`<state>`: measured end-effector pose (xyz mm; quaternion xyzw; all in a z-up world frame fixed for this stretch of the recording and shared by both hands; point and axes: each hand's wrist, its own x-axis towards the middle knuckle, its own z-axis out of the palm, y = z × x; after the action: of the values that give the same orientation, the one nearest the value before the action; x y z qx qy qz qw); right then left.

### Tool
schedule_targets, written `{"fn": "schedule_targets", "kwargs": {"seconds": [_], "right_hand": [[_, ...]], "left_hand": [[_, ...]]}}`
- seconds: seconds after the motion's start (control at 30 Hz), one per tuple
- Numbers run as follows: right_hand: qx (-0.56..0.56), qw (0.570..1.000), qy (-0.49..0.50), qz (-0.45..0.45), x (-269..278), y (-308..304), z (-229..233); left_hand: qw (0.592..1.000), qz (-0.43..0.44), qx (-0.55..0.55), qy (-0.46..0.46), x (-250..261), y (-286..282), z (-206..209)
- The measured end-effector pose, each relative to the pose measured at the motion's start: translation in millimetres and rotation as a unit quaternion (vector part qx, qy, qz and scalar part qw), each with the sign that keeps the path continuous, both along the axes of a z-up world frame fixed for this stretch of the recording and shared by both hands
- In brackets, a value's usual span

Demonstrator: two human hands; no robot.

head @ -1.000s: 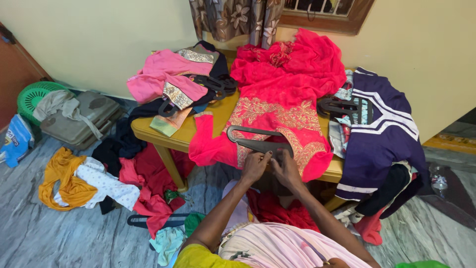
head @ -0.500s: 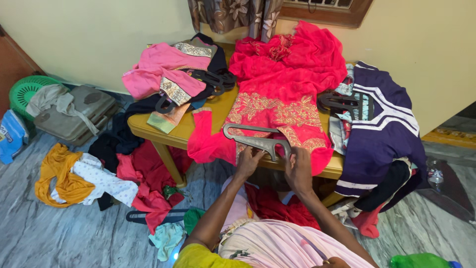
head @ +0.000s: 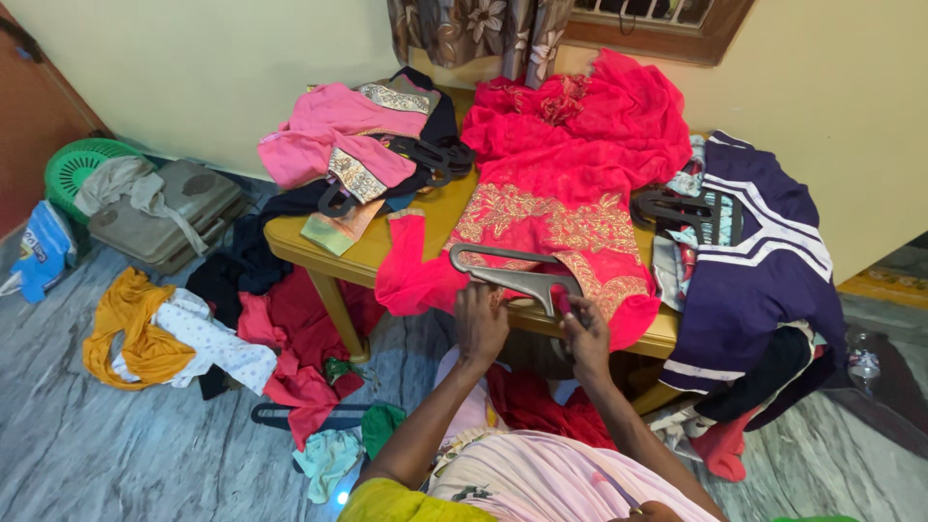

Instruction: The person places a pink embroidered top on a hanger, smooths it, and sets it aside. Then the person picks up a red ruffled top, places it on a hanger, and smooths it on the table.

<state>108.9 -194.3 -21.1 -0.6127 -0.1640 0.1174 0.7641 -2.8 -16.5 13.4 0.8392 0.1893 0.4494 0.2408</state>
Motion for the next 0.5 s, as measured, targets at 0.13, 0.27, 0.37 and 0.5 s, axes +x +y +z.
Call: {"fn": "schedule_targets", "kwargs": {"seconds": [0.13, 0.27, 0.37, 0.5], "right_hand": [[0.074, 0.994, 0.078, 0.035, 3.2, -4.9, 3.1], [0.143, 0.982, 0.116, 0.047, 8.2, -8.0, 8.8], [0.135, 0.983, 0.118, 0.039, 12.1, -11.8, 11.6], [0.12, 0.982, 0.143, 0.036, 14.0, -15.6, 13.2]], "left_hand": [[0.995, 0.036, -0.032, 0.085, -11.4, 8.2, 1.9], [0.994, 0.017, -0.023, 0.104, -4.8, 17.7, -15.7], [0.996, 0.002, -0.023, 0.091, -1.5, 20.3, -17.1], [0.994, -0.019, -0.004, 0.106, -1.6, 12.0, -11.6]]}}
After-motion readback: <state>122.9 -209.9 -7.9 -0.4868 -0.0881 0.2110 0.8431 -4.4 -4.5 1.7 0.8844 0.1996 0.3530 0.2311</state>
